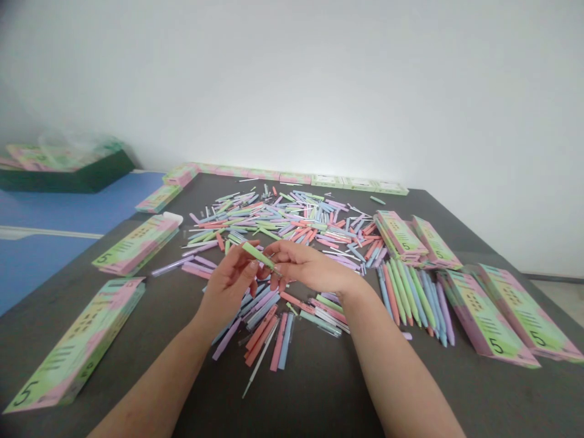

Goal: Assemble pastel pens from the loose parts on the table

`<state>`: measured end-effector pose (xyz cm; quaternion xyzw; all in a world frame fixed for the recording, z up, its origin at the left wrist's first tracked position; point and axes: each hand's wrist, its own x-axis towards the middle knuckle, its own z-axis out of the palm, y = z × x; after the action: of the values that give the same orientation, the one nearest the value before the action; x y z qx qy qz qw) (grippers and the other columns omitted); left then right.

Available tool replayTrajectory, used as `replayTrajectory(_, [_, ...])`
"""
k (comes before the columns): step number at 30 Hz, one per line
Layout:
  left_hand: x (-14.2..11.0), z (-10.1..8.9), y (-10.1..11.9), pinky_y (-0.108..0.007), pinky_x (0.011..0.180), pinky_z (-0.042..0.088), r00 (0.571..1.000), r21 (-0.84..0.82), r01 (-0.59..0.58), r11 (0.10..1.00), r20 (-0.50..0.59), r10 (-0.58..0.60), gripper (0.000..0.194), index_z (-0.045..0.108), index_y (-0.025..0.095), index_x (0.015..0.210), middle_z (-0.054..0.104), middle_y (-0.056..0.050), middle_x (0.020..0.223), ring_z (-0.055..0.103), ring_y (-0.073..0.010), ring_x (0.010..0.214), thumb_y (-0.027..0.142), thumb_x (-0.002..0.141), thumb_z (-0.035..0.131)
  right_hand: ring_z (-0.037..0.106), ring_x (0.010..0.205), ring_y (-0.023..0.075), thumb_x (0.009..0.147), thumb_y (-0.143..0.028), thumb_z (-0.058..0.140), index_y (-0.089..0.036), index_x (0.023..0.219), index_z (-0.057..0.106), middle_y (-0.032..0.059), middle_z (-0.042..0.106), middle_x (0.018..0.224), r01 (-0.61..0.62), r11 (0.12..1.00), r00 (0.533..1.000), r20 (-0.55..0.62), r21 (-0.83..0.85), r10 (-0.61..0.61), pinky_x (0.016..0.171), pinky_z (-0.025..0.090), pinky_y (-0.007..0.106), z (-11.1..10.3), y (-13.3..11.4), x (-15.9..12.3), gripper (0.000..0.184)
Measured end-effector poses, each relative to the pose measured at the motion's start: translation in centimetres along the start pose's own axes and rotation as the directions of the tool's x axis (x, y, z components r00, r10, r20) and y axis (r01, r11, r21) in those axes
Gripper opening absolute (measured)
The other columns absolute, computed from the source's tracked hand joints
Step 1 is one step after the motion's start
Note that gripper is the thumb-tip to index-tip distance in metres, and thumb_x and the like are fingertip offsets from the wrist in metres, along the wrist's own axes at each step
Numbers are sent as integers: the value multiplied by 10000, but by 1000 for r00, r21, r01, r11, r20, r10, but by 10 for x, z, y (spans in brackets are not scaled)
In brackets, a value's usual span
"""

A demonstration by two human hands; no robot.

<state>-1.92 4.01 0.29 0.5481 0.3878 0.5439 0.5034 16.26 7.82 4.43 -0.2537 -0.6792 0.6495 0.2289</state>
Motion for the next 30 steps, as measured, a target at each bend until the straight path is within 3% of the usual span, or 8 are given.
replayTrajectory(4, [0, 0, 5, -181, 454, 401, 1000, 8, 0, 1000, -6, 0, 165, 599, 167, 945, 556, -2, 757, 485, -86, 577, 312, 870, 573, 652, 802, 142, 911, -257, 525, -188, 1096, 485, 31, 649, 901, -19, 1000, 1000, 0, -19, 19, 687, 521, 275, 7, -2, 3, 201])
replayTrajectory(7, [4, -4, 3, -193, 563, 460, 994, -24, 17, 1000, -111, -19, 135, 621, 167, 880, 612, -18, 834, 548, -97, 663, 294, 853, 587, 650, 833, 144, 910, -251, 507, -189, 1058, 507, 30, 662, 890, -46, 990, 992, -123, -132, 29, 722, 514, 276, 3, 3, 6, 161])
replayTrajectory(9, [7, -8, 0, -216, 623, 490, 976, -112, 10, 994, -215, -35, 144, 617, 173, 871, 649, -25, 866, 595, -114, 715, 300, 866, 550, 644, 840, 156, 911, -236, 476, -182, 1017, 549, 41, 667, 898, -95, 946, 948, -319, -311, -10, 725, 502, 285, -6, 10, 9, 140])
replayTrajectory(12, [12, -13, -3, -232, 610, 504, 953, -226, 6, 974, -293, -74, 140, 576, 174, 813, 666, -15, 785, 611, -117, 664, 304, 856, 544, 633, 852, 189, 885, -183, 479, -167, 931, 630, 64, 685, 911, -301, 738, 823, -555, -604, -119, 775, 477, 319, -19, 25, 14, 159])
replayTrajectory(14, [14, -15, -3, -220, 562, 496, 941, -225, 10, 974, -326, -85, 145, 552, 175, 807, 664, -5, 756, 605, -110, 621, 316, 838, 565, 624, 942, 208, 860, -130, 496, -153, 940, 666, 90, 693, 992, -395, 566, 815, -560, -724, -147, 863, 446, 325, -25, 37, 19, 190])
replayTrajectory(18, [13, -16, -3, -197, 496, 476, 926, -163, -6, 987, -375, -56, 160, 525, 179, 835, 652, 5, 756, 606, -103, 591, 336, 845, 555, 599, 1031, 226, 861, -117, 480, -121, 1030, 681, 137, 677, 1079, -423, 344, 885, -463, -838, -40, 919, 405, 311, -25, 58, 25, 262])
replayTrajectory(26, [11, -14, 1, -168, 408, 417, 917, -129, -40, 991, -399, -15, 103, 461, 205, 808, 566, 67, 619, 528, -76, 454, 270, 866, 516, 615, 926, 222, 859, -205, 526, -148, 926, 692, 117, 702, 944, -444, 297, 891, -451, -846, 48, 784, 407, 274, -25, 59, 22, 188])
replayTrajectory(30, [11, -12, 5, -163, 367, 392, 901, -171, -6, 985, -429, -69, 79, 451, 212, 820, 546, 76, 620, 495, -70, 426, 232, 827, 527, 626, 869, 232, 867, -193, 483, -139, 910, 684, 139, 705, 941, -498, 277, 861, -505, -822, 49, 727, 401, 288, -35, 54, 17, 212])
